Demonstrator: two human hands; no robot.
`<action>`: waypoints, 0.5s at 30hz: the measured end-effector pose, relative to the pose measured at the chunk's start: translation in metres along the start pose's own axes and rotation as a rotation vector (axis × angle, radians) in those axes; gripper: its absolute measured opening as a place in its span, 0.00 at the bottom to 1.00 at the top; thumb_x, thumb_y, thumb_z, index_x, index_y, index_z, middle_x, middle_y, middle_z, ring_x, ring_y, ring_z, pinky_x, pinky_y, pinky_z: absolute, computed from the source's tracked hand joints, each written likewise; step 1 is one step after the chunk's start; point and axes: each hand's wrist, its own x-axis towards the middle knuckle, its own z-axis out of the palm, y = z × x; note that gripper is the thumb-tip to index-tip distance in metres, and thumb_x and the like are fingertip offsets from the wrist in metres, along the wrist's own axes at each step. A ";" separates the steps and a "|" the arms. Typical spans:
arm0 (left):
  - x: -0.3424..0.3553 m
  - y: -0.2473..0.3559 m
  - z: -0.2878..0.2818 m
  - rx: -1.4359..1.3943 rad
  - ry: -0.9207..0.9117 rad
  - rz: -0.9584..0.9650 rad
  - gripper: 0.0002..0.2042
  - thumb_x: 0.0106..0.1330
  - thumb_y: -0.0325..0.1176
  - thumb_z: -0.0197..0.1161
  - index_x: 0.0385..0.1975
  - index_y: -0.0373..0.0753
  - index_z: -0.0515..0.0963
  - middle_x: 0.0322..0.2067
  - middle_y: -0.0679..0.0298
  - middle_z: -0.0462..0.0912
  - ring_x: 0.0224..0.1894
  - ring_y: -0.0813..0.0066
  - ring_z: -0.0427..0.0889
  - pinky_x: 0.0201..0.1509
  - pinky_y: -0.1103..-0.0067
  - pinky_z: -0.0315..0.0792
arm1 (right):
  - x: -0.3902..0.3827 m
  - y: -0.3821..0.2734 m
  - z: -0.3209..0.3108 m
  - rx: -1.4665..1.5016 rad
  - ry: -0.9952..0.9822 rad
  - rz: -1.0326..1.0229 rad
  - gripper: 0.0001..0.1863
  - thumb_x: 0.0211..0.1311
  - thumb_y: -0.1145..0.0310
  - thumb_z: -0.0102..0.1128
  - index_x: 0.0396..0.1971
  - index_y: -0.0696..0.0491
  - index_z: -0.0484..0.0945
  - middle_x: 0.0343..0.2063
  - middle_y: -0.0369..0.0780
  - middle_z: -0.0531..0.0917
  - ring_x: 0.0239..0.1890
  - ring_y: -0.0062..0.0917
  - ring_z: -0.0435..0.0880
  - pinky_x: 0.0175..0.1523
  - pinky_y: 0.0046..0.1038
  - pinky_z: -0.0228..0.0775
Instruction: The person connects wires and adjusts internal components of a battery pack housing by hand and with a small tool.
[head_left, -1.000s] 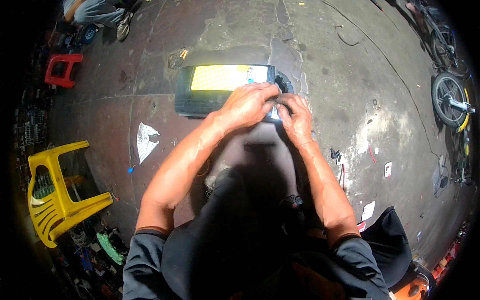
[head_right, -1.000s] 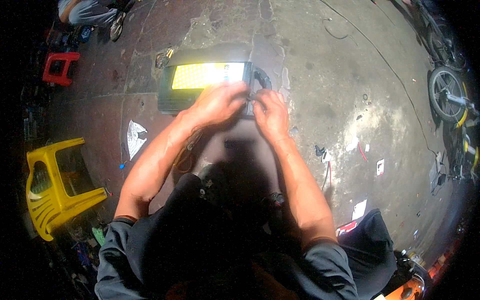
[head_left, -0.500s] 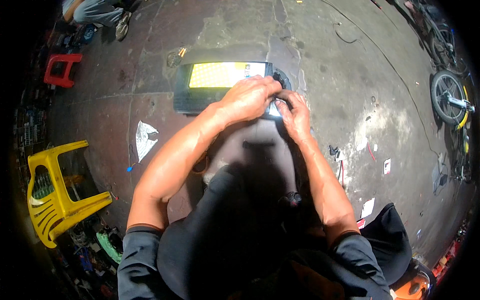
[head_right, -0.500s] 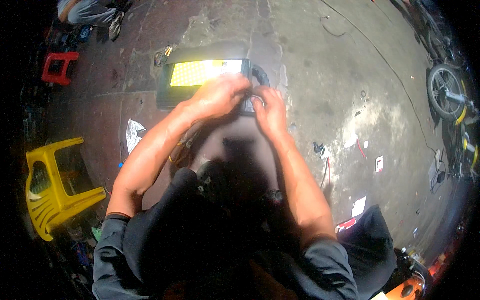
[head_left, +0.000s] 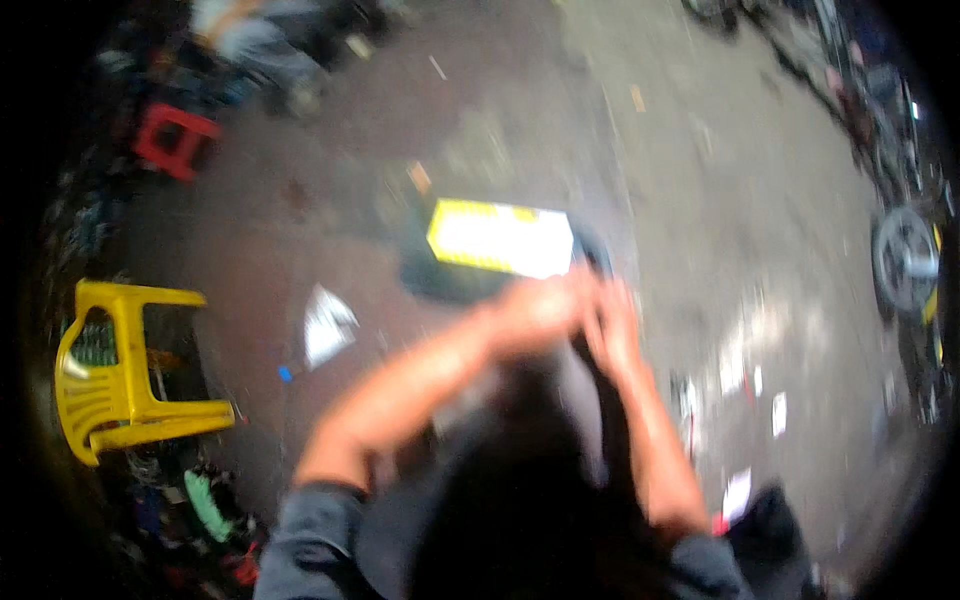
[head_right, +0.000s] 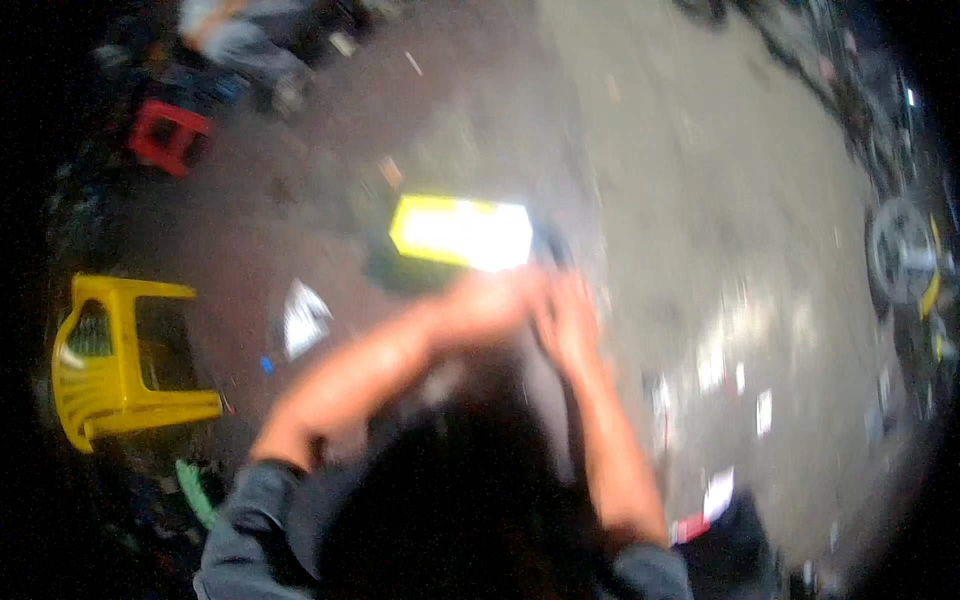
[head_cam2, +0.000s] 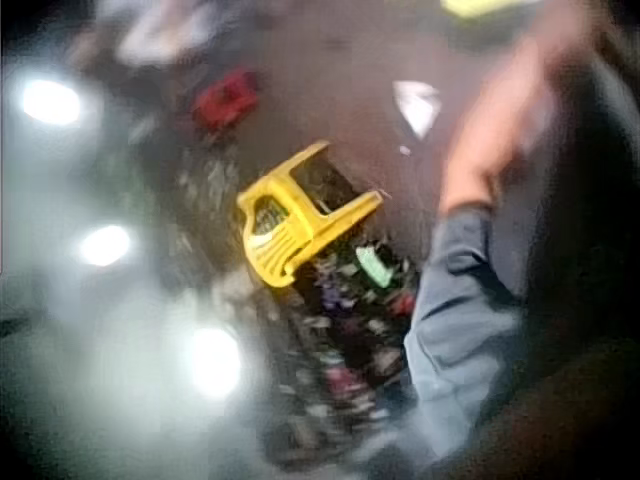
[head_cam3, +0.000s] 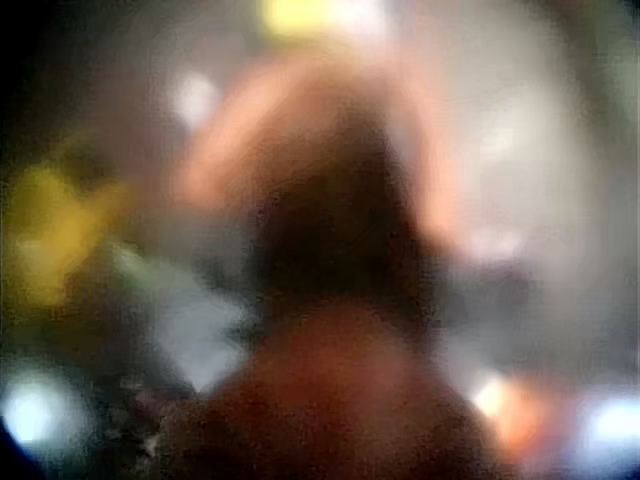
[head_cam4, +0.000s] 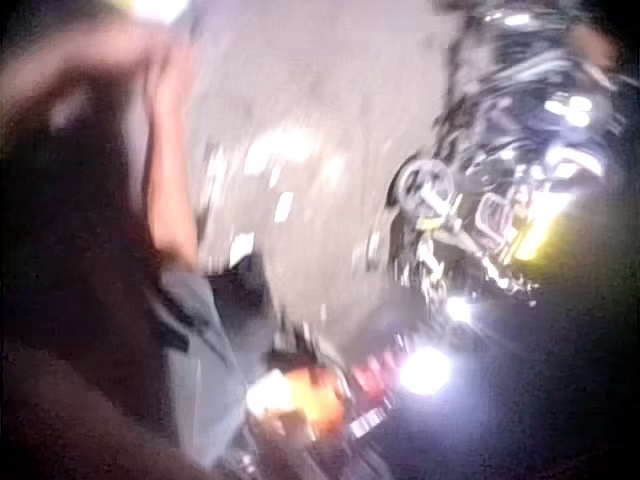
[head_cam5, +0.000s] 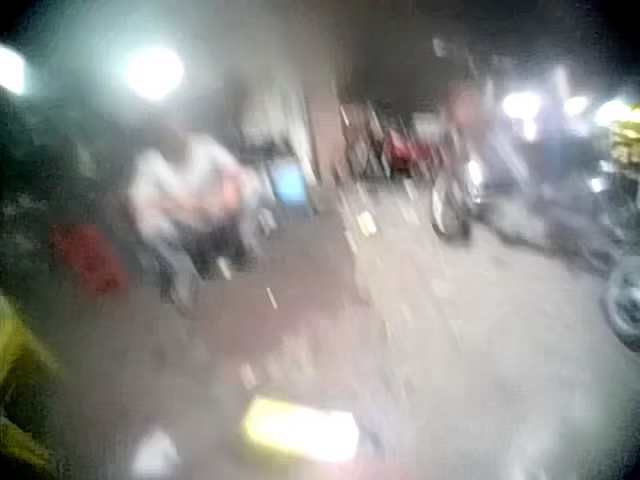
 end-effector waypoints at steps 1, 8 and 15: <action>0.002 0.001 0.001 -0.040 -0.020 0.154 0.14 0.65 0.35 0.52 0.45 0.36 0.77 0.43 0.53 0.80 0.48 0.53 0.78 0.53 0.64 0.72 | -0.006 0.007 0.006 -0.086 0.023 -0.102 0.15 0.60 0.68 0.58 0.46 0.56 0.79 0.47 0.50 0.79 0.53 0.46 0.74 0.59 0.40 0.65; 0.007 0.012 0.027 0.722 0.092 -0.134 0.13 0.66 0.42 0.54 0.36 0.38 0.76 0.24 0.53 0.81 0.27 0.55 0.83 0.29 0.63 0.76 | -0.001 0.001 0.000 -0.001 0.122 -0.168 0.10 0.50 0.75 0.61 0.34 0.58 0.80 0.38 0.47 0.81 0.43 0.44 0.77 0.47 0.40 0.70; 0.011 0.022 0.021 0.548 0.065 -0.029 0.14 0.70 0.36 0.45 0.38 0.34 0.75 0.39 0.49 0.79 0.43 0.47 0.78 0.48 0.60 0.73 | 0.003 0.007 0.002 -0.013 0.074 -0.141 0.09 0.50 0.70 0.63 0.31 0.55 0.76 0.34 0.46 0.78 0.40 0.45 0.76 0.43 0.42 0.70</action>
